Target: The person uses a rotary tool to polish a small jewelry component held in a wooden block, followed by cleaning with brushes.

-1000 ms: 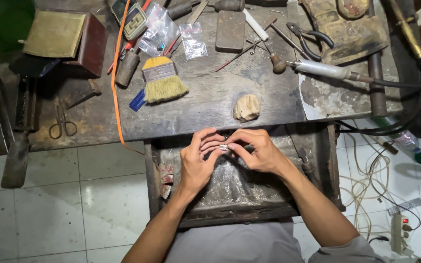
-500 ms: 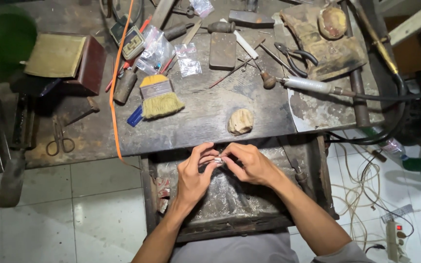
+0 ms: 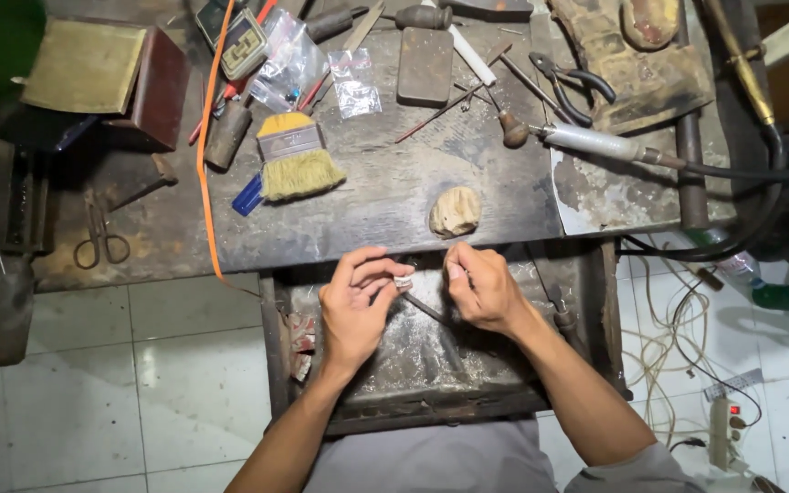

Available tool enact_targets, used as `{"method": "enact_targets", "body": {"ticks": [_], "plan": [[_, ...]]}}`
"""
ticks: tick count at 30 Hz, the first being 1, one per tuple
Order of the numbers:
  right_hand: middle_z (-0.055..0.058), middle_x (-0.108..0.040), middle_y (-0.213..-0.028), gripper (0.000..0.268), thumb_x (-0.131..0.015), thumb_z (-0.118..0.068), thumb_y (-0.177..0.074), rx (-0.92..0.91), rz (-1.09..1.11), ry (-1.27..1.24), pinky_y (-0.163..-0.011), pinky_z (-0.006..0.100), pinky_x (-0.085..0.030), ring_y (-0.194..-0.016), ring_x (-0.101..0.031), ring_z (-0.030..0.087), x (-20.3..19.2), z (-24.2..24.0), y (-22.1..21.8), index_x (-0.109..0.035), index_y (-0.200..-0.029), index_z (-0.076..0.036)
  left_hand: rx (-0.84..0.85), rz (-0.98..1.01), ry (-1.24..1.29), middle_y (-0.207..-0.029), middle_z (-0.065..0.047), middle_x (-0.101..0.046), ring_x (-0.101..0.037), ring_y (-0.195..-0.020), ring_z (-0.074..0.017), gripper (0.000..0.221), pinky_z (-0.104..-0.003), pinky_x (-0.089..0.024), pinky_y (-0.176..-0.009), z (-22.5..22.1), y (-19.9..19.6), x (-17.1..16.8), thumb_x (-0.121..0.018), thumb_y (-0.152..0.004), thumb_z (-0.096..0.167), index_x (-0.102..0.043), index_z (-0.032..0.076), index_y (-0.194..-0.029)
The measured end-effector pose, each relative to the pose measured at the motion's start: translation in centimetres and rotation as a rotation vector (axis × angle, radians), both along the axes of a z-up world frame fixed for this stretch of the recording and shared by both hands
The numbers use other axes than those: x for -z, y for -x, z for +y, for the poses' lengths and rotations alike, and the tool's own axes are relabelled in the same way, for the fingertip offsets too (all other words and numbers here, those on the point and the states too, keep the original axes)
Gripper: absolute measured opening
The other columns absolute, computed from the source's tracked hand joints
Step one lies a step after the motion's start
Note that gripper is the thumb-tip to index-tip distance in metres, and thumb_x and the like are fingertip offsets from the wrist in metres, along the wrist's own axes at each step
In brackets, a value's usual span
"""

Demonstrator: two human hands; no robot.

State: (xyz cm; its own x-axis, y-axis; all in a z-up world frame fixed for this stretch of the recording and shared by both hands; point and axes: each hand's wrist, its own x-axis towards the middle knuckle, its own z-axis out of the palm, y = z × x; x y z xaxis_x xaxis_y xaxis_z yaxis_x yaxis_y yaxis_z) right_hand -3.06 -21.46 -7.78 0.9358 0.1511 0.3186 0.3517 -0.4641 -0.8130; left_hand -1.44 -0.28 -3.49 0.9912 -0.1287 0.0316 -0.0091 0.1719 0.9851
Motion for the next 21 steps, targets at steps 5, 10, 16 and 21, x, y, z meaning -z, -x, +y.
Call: {"method": "enact_targets", "body": {"ticks": [5,10,16,21], "plan": [[0.011,-0.056,-0.055,0.023,-0.061,-0.01,-0.098,-0.027,-0.059,0.002,-0.042,0.036,-0.048,-0.045,-0.059,0.036,-0.7,0.6,-0.2,-0.059,-0.075,-0.008,-0.01,0.033,0.054,-0.094,-0.024,-0.075,-0.078,-0.09,-0.031,0.044,-0.035,-0.067,-0.08,-0.3,0.0,0.3,-0.072,-0.081,-0.018,-0.055,-0.011,-0.121],[0.015,-0.069,-0.07,0.005,-0.073,-0.005,-0.092,-0.008,-0.113,-0.037,-0.05,0.039,-0.055,-0.058,-0.069,0.037,-4.1,1.8,-0.8,-0.068,-0.091,-0.003,0.013,0.05,0.055,-0.09,-0.023,-0.074,-0.078,-0.085,-0.0311,0.048,-0.035,-0.068,-0.078,-0.3,0.0,1.2,-0.078,-0.078,-0.014,-0.056,-0.01,-0.12],[0.011,-0.069,-0.07,0.018,-0.066,-0.005,-0.098,-0.019,-0.117,-0.07,-0.049,0.035,-0.054,-0.055,-0.067,0.034,-4.1,1.3,-0.9,-0.07,-0.081,-0.006,0.005,0.01,-0.06,-0.082,-0.017,-0.074,-0.076,-0.075,-0.0197,0.041,-0.029,-0.066,-0.07,0.3,-0.1,0.8,-0.086,-0.075,-0.006,-0.068,-0.006,-0.111],[0.005,-0.075,-0.071,0.011,-0.082,-0.002,-0.085,0.394,-0.146,-0.044,-0.056,0.031,-0.056,-0.058,-0.071,0.022,-3.0,-1.8,-1.3,-0.08,-0.093,-0.01,0.02,-0.011,-0.041,-0.086,-0.019,-0.077,-0.079,-0.078,-0.0249,0.038,-0.031,-0.067,-0.073,0.4,-0.1,-0.1,-0.088,-0.073,-0.003,-0.073,-0.005,-0.108]]}}
